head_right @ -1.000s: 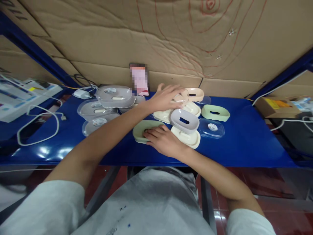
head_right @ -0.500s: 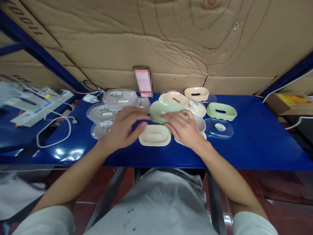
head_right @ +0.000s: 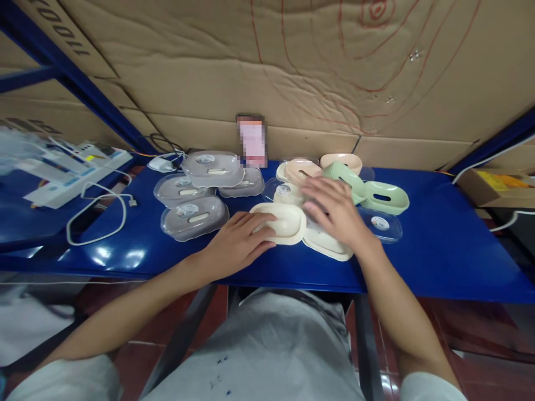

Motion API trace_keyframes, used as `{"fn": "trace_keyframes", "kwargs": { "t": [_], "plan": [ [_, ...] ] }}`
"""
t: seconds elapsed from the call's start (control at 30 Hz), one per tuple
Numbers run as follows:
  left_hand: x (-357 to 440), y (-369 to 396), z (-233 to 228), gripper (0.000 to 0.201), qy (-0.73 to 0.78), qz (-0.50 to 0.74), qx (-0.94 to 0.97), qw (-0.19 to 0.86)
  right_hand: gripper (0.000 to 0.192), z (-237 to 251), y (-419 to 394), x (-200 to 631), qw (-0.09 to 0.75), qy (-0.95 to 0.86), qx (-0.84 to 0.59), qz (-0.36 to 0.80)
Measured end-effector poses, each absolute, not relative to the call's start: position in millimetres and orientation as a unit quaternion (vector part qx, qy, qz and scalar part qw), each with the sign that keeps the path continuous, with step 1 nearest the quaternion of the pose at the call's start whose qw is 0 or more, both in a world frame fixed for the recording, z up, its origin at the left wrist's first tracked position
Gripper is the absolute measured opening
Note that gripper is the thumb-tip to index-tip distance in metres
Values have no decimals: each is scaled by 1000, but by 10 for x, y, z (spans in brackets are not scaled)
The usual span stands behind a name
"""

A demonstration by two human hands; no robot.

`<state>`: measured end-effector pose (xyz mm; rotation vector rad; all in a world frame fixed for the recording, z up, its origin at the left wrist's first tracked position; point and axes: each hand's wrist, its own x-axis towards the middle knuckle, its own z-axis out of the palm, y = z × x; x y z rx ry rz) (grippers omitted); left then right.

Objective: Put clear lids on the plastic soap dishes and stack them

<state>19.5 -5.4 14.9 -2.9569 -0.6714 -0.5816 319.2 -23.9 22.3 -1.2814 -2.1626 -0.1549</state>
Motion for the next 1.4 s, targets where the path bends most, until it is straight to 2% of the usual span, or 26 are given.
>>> {"fn": "trace_keyframes", "kwargs": {
  "t": [0.1,0.33,0.43,0.57,0.63,0.87,1.0,1.2,1.3,1.4],
  "plan": [
    [288,60,224,25,-236,-241,-940,47,31,225,-352,2928,294,-857,-421,-46],
    [230,284,381,32,-243,-275,-928,62,19,266,-364,3001,338,-825,-425,-155],
    [-147,608,480,62,-297,-299,-906,38,24,359,-311,3263,382,-749,-511,-180],
    [-778,1219,448,101,-349,-289,-891,1,32,288,-124,3659,427,-661,-597,-155],
    [-996,1444,368,106,-352,-258,-899,-31,35,172,-7,3811,425,-651,-613,-141],
    [-1116,1583,218,72,-306,-309,-898,-66,57,-50,166,3958,373,-676,-623,-122],
    [-1084,1499,245,69,-297,-338,-890,-80,62,-86,149,3890,355,-674,-635,-128],
    [-919,1242,321,67,-298,-344,-887,-79,60,-27,50,3614,297,-714,-618,-142],
    [-605,1055,384,68,-278,-341,-894,-83,63,97,-54,3362,310,-751,-569,-128],
    [-147,895,403,70,-251,-340,-903,-79,75,177,-147,3123,326,-805,-488,-90]
  ]
}}
